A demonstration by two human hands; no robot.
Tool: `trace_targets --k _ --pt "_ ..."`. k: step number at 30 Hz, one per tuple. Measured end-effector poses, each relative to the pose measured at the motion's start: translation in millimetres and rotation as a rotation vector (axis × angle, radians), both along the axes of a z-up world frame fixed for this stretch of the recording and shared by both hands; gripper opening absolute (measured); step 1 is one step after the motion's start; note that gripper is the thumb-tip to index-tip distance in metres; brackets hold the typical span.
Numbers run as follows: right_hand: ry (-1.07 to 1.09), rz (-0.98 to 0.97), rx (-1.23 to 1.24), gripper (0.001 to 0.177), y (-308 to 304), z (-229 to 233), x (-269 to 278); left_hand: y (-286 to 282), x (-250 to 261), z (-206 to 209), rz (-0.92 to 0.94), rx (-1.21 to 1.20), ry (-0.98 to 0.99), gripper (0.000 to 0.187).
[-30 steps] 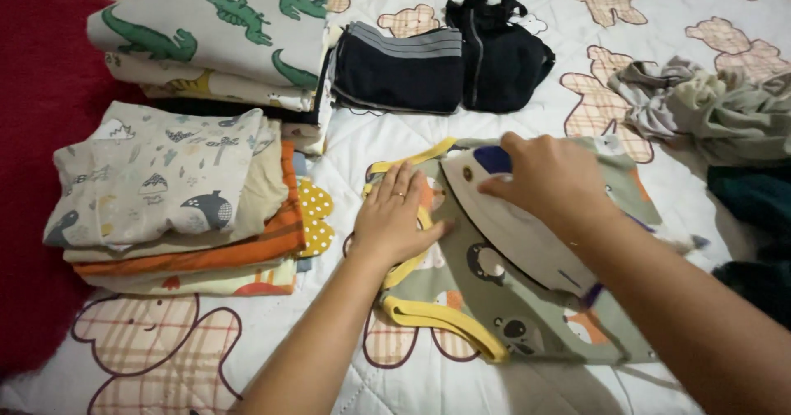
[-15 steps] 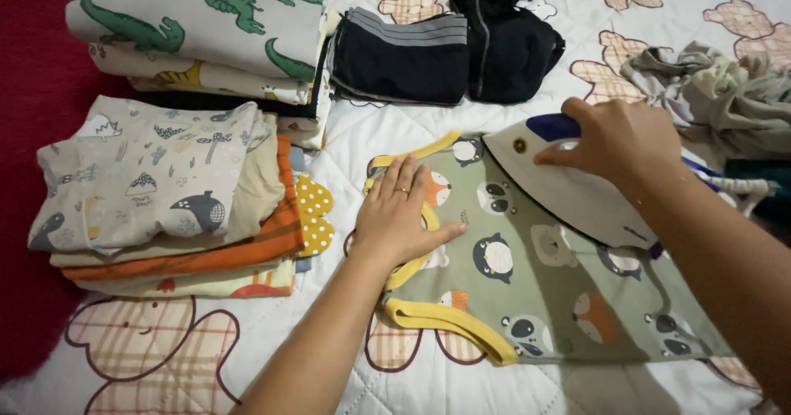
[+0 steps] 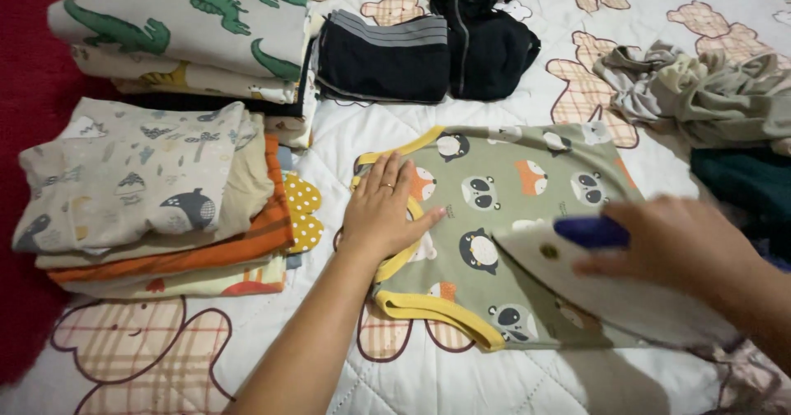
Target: Ironing a baby garment on a bed.
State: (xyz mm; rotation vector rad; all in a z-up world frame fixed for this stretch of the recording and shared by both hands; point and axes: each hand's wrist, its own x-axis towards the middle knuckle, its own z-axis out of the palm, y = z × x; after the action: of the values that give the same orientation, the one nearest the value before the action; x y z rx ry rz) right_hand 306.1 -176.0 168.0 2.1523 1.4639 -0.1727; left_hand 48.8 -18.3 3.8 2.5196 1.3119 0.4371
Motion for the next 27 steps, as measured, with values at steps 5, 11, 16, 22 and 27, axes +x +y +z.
trace_targets --k 5,11,16,22,27 --pt "-0.113 0.056 -0.006 0.065 -45 -20 9 2 1 -8 0.01 0.036 -0.024 0.102" --pt "-0.215 -0.005 0.086 0.068 -5 -3 -5 0 1 4 0.015 -0.001 -0.001 0.102" --pt "-0.229 -0.031 0.198 0.071 54 -33 47 1 1 -3 0.012 0.038 -0.012 0.102" --pt "-0.321 -0.085 0.4 0.085 104 -60 95 2 0 0 0.014 0.032 -0.018 0.102" --pt "-0.262 -0.071 0.396 0.083 90 -55 110 2 0 -1 0.005 0.012 -0.033 0.102"
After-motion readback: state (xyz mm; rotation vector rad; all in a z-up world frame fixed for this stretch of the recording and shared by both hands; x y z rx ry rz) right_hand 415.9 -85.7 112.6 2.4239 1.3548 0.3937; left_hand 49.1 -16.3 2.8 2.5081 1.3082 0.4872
